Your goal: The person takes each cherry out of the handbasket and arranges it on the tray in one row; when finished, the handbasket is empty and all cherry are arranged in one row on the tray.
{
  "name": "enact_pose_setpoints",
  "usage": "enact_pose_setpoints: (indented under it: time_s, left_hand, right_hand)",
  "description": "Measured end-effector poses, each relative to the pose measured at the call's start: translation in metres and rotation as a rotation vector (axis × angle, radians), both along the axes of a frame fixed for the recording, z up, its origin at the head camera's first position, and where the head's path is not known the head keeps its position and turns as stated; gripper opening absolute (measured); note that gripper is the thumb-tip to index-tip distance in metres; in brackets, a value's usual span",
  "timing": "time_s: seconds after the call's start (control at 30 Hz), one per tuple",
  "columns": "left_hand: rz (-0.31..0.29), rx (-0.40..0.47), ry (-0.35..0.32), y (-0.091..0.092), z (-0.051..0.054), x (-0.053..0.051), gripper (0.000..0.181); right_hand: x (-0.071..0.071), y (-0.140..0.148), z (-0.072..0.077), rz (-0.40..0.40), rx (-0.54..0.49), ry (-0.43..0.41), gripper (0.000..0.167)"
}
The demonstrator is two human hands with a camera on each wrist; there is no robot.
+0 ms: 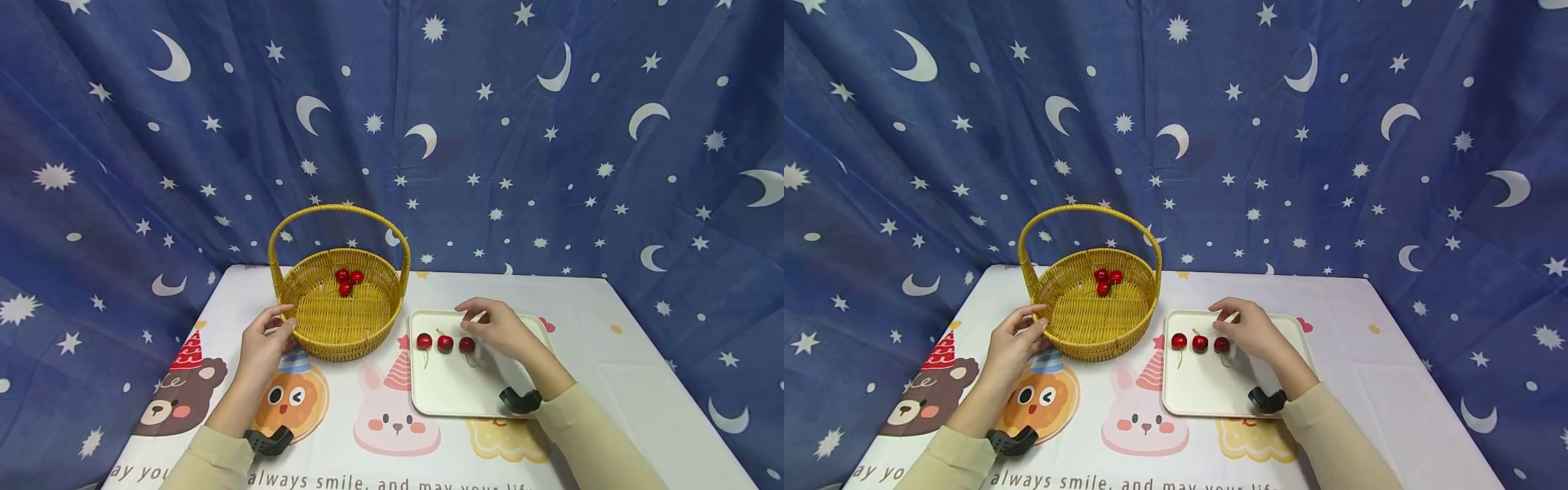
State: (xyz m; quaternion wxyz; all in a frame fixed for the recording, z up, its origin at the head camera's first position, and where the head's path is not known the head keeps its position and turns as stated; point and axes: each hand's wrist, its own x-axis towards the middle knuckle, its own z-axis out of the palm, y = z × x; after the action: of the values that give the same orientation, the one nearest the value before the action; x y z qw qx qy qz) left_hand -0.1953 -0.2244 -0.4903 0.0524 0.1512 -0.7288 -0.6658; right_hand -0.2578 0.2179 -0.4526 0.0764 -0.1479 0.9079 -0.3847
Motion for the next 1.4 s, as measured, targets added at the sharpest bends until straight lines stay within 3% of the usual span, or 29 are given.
enact_pose_setpoints:
  time_s: [0.3, 0.47, 0.6, 1.0, 1.17, 1.4]
  left_hand:
    - [0.007, -0.007, 0.017, 0.001, -0.002, 0.0, 0.041]
    - [0.009, 0.005, 0.018, 0.0, -0.003, 0.0, 0.041]
    - [0.007, 0.017, 0.019, 0.0, -0.003, 0.0, 0.041]
    - [0.008, 0.018, 0.005, -0.003, -0.003, -0.001, 0.042]
    - [0.007, 0.022, 0.011, -0.003, -0.001, 0.0, 0.041]
    - [0.014, 0.011, 0.019, 0.001, 0.001, 0.001, 0.039]
  right_hand:
    - [0.013, -0.078, 0.022, 0.174, -0.161, 0.029, 0.034]
    - [0.004, -0.121, 0.023, 0.263, -0.179, 0.057, 0.039]
    - [-0.011, -0.15, 0.019, 0.299, -0.169, 0.078, 0.044]
    - [-0.068, -0.207, 0.004, 0.309, 0.011, 0.048, 0.052]
    - [-0.08, -0.22, -0.004, 0.311, 0.086, 0.037, 0.06]
    - [-0.086, -0.231, -0.013, 0.326, 0.264, 0.081, 0.062]
